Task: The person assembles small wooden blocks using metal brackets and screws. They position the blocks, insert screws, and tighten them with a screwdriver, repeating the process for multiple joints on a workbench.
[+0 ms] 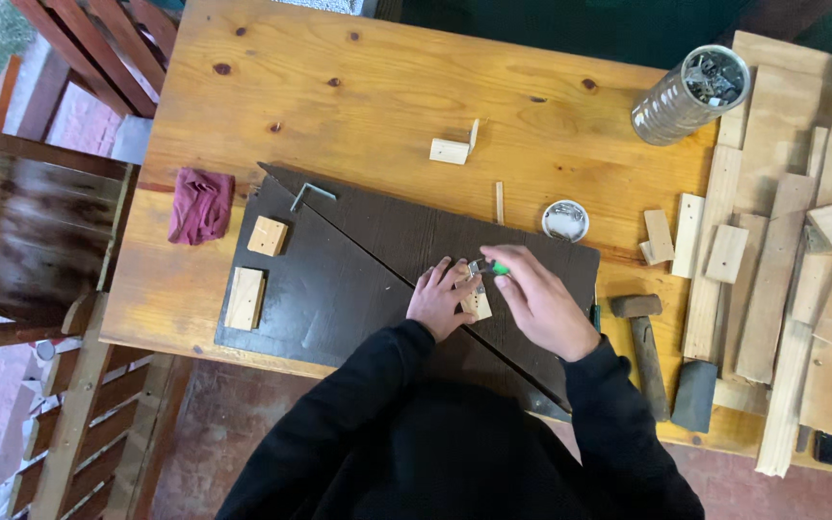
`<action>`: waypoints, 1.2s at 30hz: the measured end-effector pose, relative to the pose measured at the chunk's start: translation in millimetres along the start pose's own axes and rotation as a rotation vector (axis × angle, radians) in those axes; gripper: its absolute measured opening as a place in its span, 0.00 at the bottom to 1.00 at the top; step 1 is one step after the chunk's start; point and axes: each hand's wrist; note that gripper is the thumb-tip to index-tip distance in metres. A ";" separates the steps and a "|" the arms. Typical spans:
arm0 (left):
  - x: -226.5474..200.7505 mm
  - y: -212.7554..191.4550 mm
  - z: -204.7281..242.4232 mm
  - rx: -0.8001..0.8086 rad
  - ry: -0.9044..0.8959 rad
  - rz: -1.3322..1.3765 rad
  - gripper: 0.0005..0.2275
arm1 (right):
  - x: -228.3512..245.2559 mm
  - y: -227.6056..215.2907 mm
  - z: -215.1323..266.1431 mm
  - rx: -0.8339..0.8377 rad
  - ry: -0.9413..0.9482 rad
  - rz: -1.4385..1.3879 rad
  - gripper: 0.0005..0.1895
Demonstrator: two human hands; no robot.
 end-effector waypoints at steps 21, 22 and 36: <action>-2.5 -3.2 2.6 -0.028 -0.007 0.002 0.44 | -22.1 21.6 4.2 -0.210 -0.003 0.156 0.18; -2.6 -2.0 2.9 -0.029 -0.009 0.003 0.44 | -26.5 26.6 5.6 -0.208 -0.004 0.156 0.18; -0.4 3.9 1.7 -0.021 -0.005 0.018 0.43 | -17.0 10.9 2.0 -0.055 -0.023 0.099 0.21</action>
Point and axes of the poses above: each hand's wrist, its own z-axis away from the middle knuckle, its own y-axis out of the palm, x = y × z, and after that the axes turned 7 degrees about x, right-handed
